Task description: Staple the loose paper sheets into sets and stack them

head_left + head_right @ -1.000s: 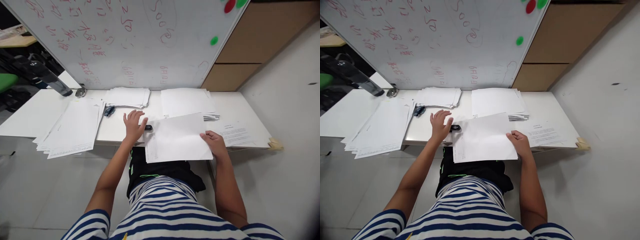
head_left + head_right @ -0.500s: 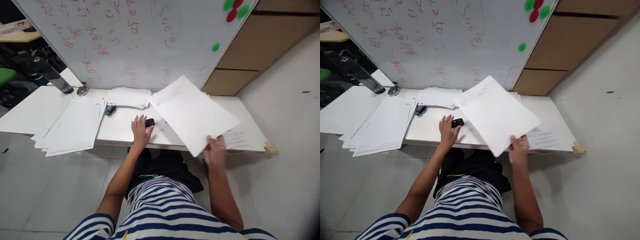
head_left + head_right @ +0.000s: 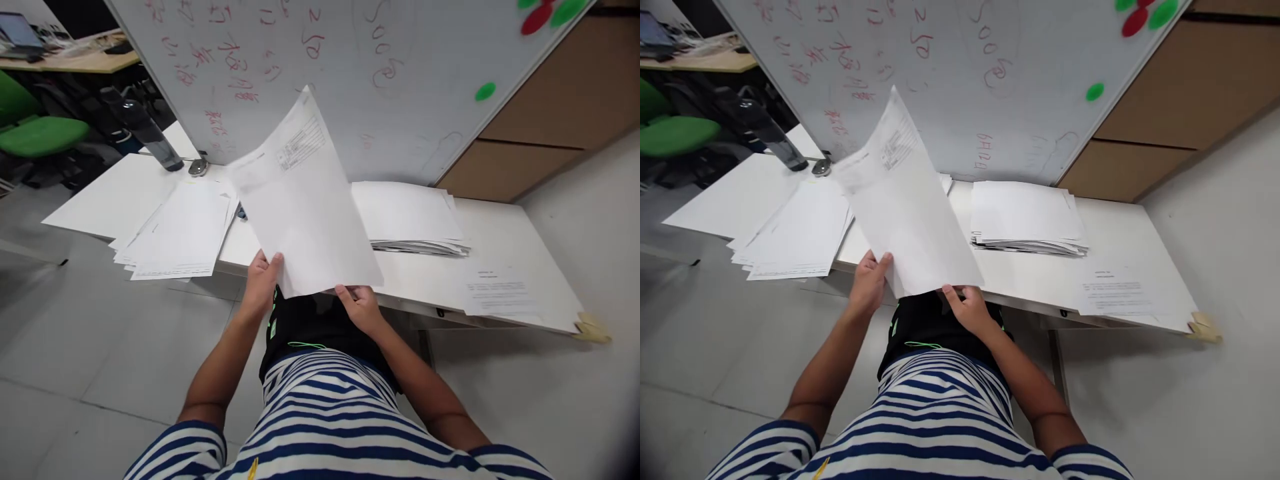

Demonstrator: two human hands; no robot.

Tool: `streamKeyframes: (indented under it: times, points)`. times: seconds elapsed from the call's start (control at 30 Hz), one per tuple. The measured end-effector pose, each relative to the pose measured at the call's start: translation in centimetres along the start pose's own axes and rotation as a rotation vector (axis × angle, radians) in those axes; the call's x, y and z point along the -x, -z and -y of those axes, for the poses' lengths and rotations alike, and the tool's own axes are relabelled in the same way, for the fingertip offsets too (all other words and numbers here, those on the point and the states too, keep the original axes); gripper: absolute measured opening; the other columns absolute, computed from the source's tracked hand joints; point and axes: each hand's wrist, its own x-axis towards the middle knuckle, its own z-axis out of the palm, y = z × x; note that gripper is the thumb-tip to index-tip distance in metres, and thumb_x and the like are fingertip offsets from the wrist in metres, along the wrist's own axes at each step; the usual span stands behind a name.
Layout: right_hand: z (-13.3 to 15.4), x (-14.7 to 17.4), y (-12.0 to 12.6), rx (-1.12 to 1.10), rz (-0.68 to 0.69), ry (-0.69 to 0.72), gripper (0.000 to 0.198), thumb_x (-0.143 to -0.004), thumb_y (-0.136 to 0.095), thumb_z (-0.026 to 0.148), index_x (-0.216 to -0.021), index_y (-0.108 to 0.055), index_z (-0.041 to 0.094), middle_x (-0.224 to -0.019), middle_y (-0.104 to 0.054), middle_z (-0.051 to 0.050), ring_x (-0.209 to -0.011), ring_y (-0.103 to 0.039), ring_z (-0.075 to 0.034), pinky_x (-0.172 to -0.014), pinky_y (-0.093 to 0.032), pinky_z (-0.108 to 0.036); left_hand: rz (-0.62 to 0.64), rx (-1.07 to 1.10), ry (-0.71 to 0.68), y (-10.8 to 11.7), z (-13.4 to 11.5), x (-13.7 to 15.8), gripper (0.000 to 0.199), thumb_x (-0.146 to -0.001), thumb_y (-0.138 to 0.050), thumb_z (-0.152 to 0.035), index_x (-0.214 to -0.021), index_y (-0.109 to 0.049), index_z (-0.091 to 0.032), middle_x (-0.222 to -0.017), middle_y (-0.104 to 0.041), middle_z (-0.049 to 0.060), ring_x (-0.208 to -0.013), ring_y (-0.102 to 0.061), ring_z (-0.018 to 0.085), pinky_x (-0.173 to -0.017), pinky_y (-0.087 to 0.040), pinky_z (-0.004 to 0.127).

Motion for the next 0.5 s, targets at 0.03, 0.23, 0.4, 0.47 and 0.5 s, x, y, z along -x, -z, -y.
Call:
streamKeyframes:
  times: [0.03,0.23,0.4,0.47,0.5]
  points:
    - [-0.2,-0.5,0.4,0.052,-0.018,0.055,0.036,-0.094,-0.052,0.055,-0.09,-0.075,0.027,-0.091,-0.078,-0.006,-0.093,-0.073,-0.028,-0.09,-0.057,-0.043,-0.062,-0.033,-0.025,1.8,-0.6,-0.9,0.04,-0.078,-0.075,-0.046,-0.108,-0.065,-0.022,-0.103,-0.075,0.006,-0.093,-0.072,0.022,-0.082,-0.059,0.036]
    - [-4.8,-3.0,5.5,0.255,-0.324,0.055,0.038,-0.093,-0.052,0.053,-0.105,-0.071,0.023,-0.098,-0.078,-0.008,-0.086,-0.074,-0.023,-0.089,-0.056,-0.04,-0.235,-0.377,-0.025,17.2,-7.2,-6.5,0.021,-0.08,-0.072,-0.032,-0.097,-0.067,-0.02,-0.082,-0.074,-0.005,-0.07,-0.061,0.011,-0.066,-0.049,0.021]
    - [-8.1,-4.6,8.2,-0.123,-0.467,-0.144,0.047,-0.086,-0.06,0.061,-0.104,-0.068,0.018,-0.087,-0.077,-0.008,-0.067,-0.069,-0.016,-0.062,-0.052,-0.028,-0.314,-0.618,0.162,27.3,-10.8,-9.7,0.019,-0.082,-0.07,-0.037,-0.09,-0.066,-0.02,-0.07,-0.072,-0.01,-0.068,-0.057,0.009,-0.07,-0.043,0.02]
    - [-8.3,-5.0,8.0,-0.195,-0.524,-0.153,0.048,-0.085,-0.06,0.061,-0.103,-0.068,0.018,-0.085,-0.076,-0.007,-0.064,-0.067,-0.015,-0.056,-0.048,-0.025,-0.34,-0.706,0.238,29.2,-11.0,-10.7,0.025,-0.082,-0.07,-0.044,-0.084,-0.064,-0.02,-0.063,-0.068,-0.01,-0.063,-0.056,0.009,-0.07,-0.044,0.022]
    - [-8.2,-5.1,7.8,-0.19,-0.537,-0.157,0.047,-0.084,-0.061,0.06,-0.103,-0.068,0.018,-0.084,-0.076,-0.006,-0.064,-0.067,-0.014,-0.056,-0.048,-0.024,-0.354,-0.759,0.263,29.7,-10.8,-11.2,0.028,-0.082,-0.069,-0.047,-0.081,-0.063,-0.02,-0.059,-0.066,-0.01,-0.06,-0.055,0.01,-0.07,-0.046,0.023]
